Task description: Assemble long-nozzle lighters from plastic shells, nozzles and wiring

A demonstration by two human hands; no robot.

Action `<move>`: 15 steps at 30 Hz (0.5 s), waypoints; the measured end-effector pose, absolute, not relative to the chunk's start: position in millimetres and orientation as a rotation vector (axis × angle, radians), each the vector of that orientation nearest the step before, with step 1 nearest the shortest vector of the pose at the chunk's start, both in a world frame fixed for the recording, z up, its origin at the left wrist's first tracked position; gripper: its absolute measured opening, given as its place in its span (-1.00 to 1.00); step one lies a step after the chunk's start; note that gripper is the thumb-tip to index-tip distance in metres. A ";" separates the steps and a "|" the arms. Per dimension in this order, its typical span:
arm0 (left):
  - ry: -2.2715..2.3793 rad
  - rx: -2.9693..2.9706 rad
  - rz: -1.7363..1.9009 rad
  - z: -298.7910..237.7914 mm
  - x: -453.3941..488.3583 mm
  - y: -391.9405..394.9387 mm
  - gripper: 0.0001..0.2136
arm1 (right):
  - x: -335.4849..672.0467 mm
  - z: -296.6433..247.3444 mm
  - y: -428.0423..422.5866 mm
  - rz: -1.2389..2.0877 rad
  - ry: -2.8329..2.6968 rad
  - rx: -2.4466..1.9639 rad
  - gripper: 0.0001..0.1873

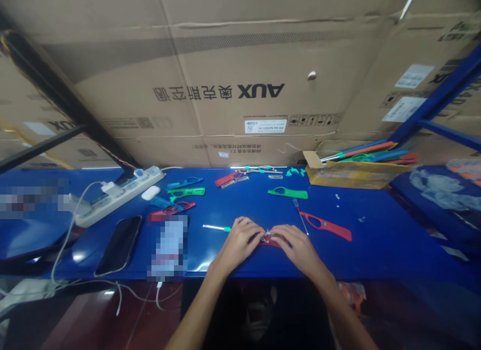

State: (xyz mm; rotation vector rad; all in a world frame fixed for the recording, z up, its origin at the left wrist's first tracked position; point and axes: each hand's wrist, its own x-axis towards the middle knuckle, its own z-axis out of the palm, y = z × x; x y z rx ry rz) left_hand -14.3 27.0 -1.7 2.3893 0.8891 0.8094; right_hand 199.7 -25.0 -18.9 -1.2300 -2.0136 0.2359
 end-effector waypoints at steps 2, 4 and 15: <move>0.883 2.388 0.813 -2.5 -14.3 27.2 -0.79 | 199.9 -19.0 -25.1 0.273 -2.005 -1.241 -0.86; 0.879 2.386 0.808 -2.5 -14.4 27.1 -0.80 | 200.2 -19.0 -25.1 0.304 -1.994 -1.244 -0.87; 0.857 2.395 0.783 -0.9 -15.2 27.2 -0.76 | 200.9 -14.5 -24.5 0.350 -1.987 -1.205 -0.81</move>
